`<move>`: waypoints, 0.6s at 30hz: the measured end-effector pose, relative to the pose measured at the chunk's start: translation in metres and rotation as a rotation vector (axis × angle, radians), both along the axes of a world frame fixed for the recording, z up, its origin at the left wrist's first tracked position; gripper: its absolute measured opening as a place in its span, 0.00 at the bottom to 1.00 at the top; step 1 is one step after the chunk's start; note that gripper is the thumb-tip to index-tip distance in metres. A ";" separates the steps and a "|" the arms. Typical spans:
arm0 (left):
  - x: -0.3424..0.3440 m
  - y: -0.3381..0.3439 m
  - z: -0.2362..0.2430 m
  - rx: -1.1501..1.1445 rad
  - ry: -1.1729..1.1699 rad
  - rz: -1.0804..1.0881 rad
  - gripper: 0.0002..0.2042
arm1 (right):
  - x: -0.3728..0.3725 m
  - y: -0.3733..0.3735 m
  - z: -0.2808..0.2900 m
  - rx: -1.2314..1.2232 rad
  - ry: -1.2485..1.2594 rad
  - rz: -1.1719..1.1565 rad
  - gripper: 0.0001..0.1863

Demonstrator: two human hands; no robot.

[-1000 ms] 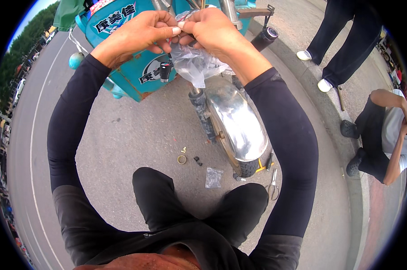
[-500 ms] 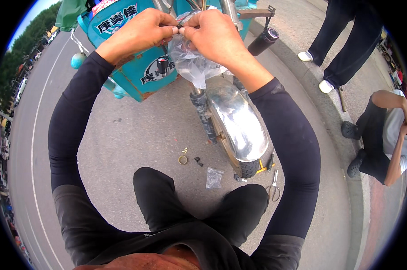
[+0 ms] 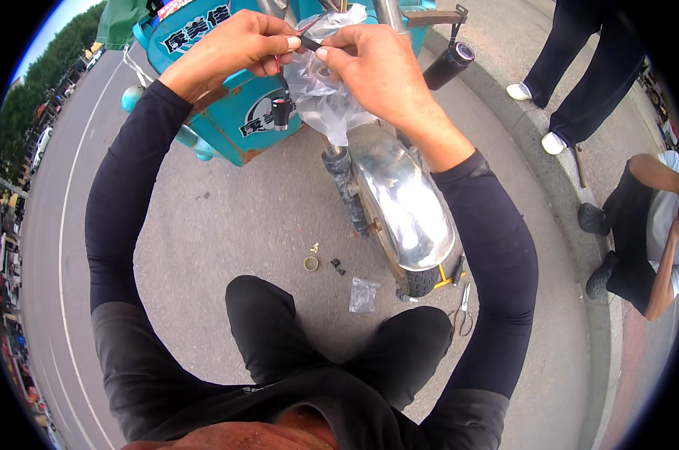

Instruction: The person repairs electrical wiring on a teal three-wheeled vehicle by stripping wire insulation, twisting conductors, and wrapping connections with electrical tape. The person uses pliers and a screwdriver to manipulate the wires and secure components near the handlebar area.

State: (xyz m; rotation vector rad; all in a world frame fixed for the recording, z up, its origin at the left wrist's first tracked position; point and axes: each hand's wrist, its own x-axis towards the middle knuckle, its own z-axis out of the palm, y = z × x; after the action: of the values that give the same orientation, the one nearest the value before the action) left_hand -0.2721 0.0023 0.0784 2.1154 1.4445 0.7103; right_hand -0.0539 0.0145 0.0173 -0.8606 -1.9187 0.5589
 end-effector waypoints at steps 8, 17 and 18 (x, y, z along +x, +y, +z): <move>-0.001 0.011 0.000 -0.055 0.001 -0.017 0.17 | 0.000 0.004 -0.001 -0.027 0.025 0.028 0.15; 0.007 0.013 0.004 0.031 0.115 -0.045 0.14 | 0.001 0.005 0.007 0.001 -0.043 0.006 0.14; 0.007 0.014 0.003 0.053 0.130 -0.048 0.14 | -0.001 0.006 0.008 0.005 -0.048 0.009 0.14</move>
State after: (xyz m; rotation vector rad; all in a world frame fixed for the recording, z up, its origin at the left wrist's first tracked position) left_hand -0.2647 0.0159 0.0815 2.2661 1.4516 0.6093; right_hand -0.0544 0.0210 0.0256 -0.8695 -1.9673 0.5428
